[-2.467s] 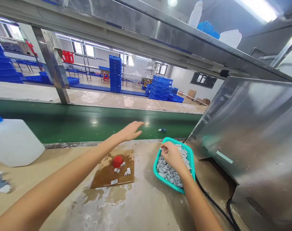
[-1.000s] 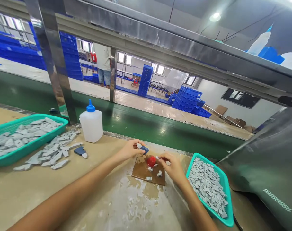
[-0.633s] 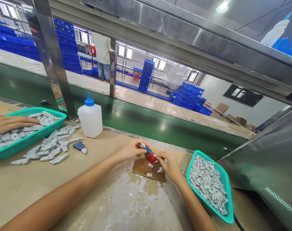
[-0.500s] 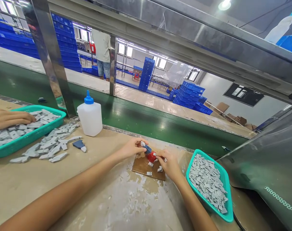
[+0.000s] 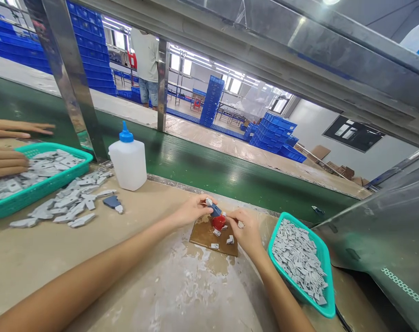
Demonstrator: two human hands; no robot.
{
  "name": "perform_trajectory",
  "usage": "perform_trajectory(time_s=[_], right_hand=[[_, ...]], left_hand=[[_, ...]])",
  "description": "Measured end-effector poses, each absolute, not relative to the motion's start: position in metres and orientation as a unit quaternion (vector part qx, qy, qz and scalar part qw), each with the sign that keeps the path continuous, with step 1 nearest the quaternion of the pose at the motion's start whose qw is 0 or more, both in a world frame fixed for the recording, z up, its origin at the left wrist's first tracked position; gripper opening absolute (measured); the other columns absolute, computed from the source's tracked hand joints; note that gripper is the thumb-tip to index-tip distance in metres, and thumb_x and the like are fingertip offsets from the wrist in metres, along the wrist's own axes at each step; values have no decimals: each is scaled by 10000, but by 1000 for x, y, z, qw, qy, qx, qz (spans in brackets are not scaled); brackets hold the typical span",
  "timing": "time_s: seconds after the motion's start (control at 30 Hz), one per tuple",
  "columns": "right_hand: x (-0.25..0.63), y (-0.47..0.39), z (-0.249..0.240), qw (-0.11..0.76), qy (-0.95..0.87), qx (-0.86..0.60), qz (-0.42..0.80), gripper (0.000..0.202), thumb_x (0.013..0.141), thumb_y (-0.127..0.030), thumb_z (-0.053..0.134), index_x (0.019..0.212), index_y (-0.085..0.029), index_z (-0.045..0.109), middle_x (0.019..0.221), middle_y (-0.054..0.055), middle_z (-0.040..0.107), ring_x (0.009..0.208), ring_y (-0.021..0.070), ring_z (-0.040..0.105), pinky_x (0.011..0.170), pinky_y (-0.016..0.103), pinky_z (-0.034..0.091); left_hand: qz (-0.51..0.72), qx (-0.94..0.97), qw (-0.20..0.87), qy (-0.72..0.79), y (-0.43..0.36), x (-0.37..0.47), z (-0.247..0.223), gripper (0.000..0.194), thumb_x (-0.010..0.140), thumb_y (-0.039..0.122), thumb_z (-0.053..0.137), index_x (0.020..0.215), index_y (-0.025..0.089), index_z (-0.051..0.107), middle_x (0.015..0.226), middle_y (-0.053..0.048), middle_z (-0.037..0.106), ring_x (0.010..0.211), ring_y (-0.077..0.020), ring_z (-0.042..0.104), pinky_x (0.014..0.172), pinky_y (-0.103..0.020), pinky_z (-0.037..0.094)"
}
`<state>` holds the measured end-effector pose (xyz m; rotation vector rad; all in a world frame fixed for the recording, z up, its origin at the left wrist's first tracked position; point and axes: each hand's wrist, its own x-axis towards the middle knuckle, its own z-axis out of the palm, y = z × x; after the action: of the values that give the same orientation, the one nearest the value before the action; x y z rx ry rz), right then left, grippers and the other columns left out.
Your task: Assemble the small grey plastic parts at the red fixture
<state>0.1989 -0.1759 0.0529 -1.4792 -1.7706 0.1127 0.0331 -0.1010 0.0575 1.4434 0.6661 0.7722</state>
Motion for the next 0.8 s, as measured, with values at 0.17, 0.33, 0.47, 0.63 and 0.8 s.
perform_trajectory(time_s=[0.17, 0.33, 0.47, 0.63, 0.8], right_hand=[[194, -176, 53, 524, -610, -576, 149, 107, 697, -217, 560, 747, -187, 649, 767, 45, 636, 729, 160, 590, 666, 288, 495], [191, -177, 53, 533, -604, -557, 201, 110, 682, -235, 586, 743, -183, 662, 753, 51, 617, 723, 162, 587, 666, 300, 509], [190, -178, 55, 523, -617, -555, 193, 97, 685, -224, 590, 732, -186, 666, 725, 48, 612, 694, 157, 583, 637, 295, 504], [188, -179, 54, 515, -643, -543, 160, 82, 694, -187, 589, 723, -192, 666, 733, 51, 628, 713, 159, 585, 666, 306, 489], [186, -182, 56, 512, -676, -514, 131, 87, 718, -181, 565, 726, -196, 651, 738, 46, 607, 719, 153, 583, 657, 298, 486]], left_hand=[[314, 618, 669, 267, -104, 36, 58, 232, 588, 249, 620, 787, 147, 558, 831, -32, 603, 697, -131, 549, 627, -256, 427], [306, 606, 687, 261, -109, 37, 61, 259, 588, 267, 640, 799, 141, 557, 812, -35, 598, 673, -124, 546, 599, -248, 439], [309, 596, 692, 264, -110, 37, 62, 269, 572, 266, 659, 787, 140, 556, 800, -33, 596, 696, -128, 544, 585, -235, 425], [301, 594, 700, 258, -109, 37, 59, 283, 566, 266, 665, 797, 144, 558, 801, -32, 599, 711, -133, 554, 599, -236, 427], [317, 576, 707, 260, -115, 38, 62, 308, 591, 262, 658, 859, 151, 555, 811, -32, 613, 722, -129, 564, 639, -241, 433]])
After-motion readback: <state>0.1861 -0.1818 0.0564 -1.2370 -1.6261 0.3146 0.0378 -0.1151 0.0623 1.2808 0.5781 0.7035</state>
